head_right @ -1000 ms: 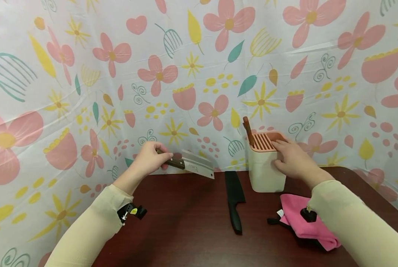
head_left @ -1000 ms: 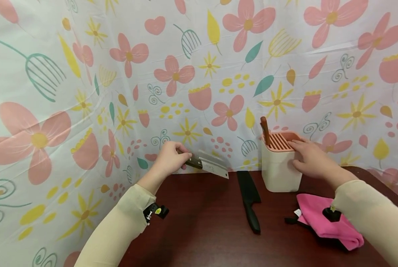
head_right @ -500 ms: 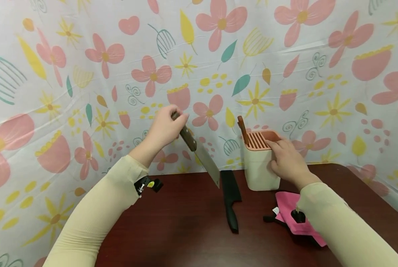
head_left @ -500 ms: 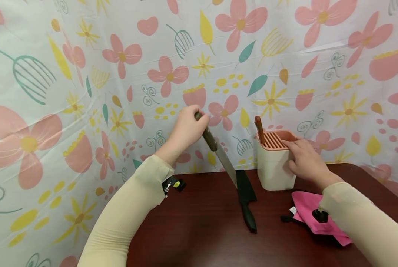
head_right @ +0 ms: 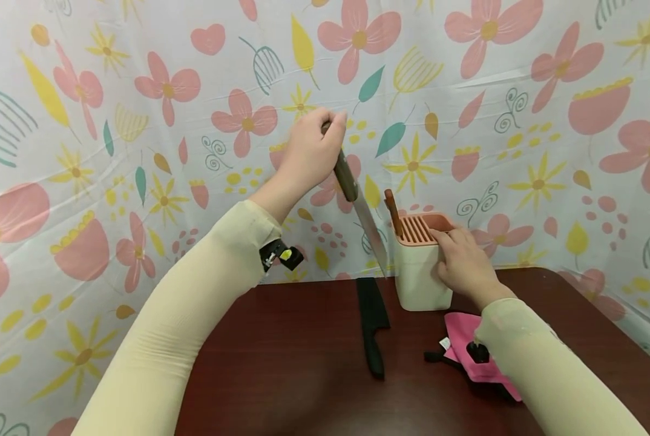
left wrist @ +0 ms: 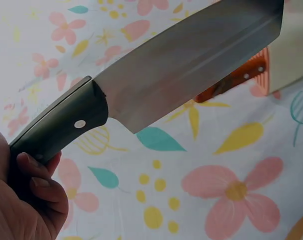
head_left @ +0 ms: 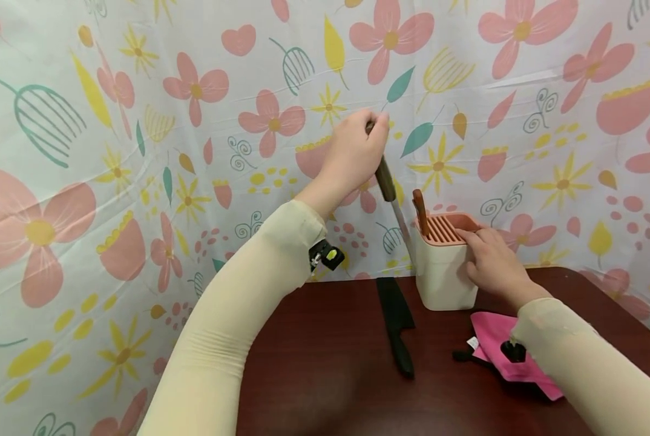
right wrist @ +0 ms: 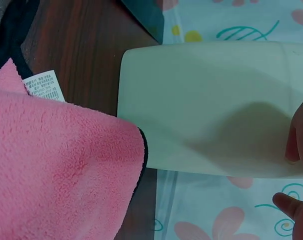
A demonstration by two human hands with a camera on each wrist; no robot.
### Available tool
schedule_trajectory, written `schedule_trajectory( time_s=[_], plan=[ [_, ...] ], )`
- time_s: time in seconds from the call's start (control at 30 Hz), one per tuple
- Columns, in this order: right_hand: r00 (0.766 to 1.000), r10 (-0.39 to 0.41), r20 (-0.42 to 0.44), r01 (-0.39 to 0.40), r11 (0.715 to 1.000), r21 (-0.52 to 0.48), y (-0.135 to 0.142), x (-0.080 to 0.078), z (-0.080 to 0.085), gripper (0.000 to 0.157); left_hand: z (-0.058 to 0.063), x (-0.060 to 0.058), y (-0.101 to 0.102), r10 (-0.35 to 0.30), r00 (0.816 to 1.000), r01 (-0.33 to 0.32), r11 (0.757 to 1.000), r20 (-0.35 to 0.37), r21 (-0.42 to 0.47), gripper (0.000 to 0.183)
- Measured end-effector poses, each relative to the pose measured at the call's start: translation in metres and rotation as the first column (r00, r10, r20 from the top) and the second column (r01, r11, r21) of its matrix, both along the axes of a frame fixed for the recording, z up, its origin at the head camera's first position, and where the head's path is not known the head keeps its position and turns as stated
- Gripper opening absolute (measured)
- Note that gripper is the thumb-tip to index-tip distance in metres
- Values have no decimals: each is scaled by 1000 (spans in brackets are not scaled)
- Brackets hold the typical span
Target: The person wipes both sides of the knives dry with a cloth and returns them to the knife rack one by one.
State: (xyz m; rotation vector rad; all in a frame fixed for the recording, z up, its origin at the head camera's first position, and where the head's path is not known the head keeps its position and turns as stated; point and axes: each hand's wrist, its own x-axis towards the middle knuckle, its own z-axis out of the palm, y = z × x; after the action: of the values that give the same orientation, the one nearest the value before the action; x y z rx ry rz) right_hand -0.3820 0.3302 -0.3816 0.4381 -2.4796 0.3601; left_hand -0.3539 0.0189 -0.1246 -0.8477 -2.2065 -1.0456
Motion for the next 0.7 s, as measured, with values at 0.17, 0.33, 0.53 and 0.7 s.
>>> schedule_trajectory(
  time_s=[0.17,0.33,0.53,0.7],
  plan=[
    [999,12,-30,-12,1000,-1,1,-2,-1,73,9,-2,17,-1,1000,1,1000,5,18,37],
    [998,19,-60,-20,1000,-8,2,-2,-2,73,10,-7,31,29,999,-30,999,36,19,37],
    [998,17,-57,-18,1000,-19,1,-1,-1,72,3,-19,46,65,998,-65,997,18,34,33],
    [997,28,-78,-29,999,-15,2,-1,-2,72,-6,-26,58,103,995,-103,994,-18,-41,34]
  ],
)
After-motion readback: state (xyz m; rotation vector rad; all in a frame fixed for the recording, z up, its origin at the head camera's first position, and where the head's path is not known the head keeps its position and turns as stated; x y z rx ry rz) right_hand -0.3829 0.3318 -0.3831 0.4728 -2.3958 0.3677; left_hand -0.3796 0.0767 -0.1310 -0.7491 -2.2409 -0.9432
